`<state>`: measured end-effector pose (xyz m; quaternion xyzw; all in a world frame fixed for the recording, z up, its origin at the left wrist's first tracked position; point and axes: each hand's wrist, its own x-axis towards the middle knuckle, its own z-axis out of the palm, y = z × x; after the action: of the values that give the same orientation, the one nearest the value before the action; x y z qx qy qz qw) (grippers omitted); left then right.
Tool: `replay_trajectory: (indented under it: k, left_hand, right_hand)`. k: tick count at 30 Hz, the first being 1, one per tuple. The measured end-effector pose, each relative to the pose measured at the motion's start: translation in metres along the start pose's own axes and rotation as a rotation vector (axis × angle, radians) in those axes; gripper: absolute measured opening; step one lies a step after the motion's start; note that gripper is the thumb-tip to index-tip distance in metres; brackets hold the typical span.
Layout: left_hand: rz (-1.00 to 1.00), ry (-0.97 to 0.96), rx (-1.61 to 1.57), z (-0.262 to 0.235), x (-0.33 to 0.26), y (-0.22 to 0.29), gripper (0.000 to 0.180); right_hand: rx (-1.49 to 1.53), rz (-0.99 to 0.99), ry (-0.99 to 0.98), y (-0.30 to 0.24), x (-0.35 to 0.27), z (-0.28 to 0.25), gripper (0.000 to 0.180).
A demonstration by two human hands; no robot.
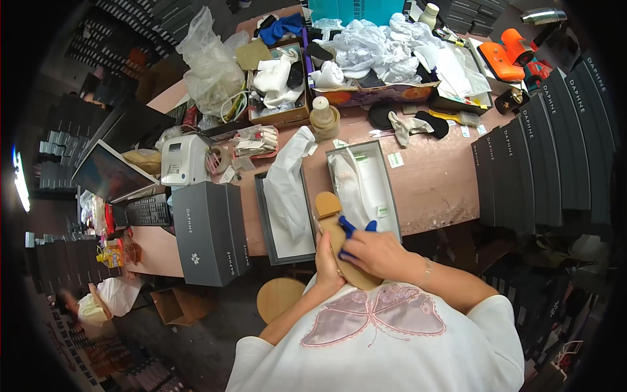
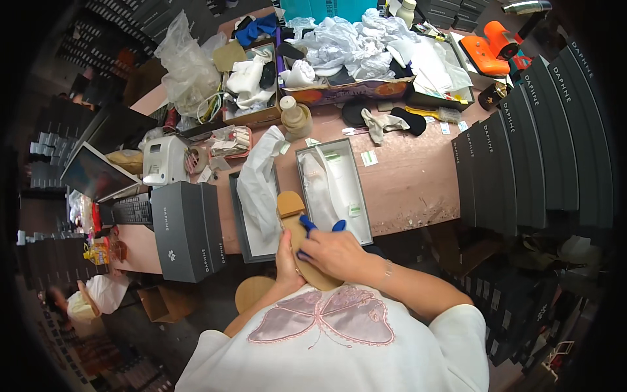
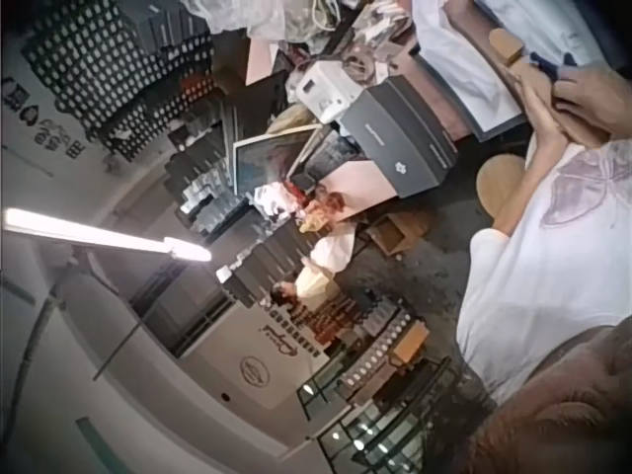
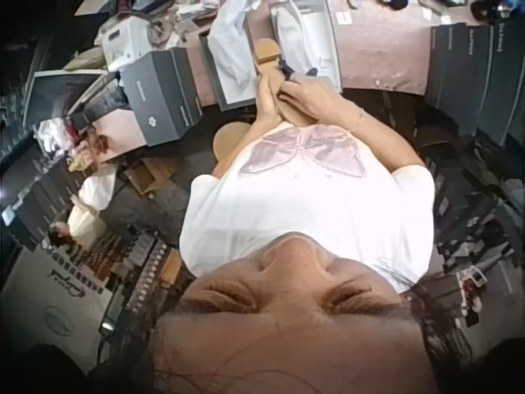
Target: Inspecting and packing pairs of high-heeled shoes into shoeboxes with protective tissue paper.
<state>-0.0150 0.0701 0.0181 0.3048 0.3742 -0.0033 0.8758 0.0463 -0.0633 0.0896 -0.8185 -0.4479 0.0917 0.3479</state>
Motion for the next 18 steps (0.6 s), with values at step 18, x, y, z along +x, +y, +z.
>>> replay_trajectory:
  k: [18]
  left_hand:
    - [-0.002,-0.409,-0.039,0.025,-0.007,0.036,0.041]
  right_hand:
    - [-0.392,0.543,0.322,0.094,-0.028,-0.077,0.023]
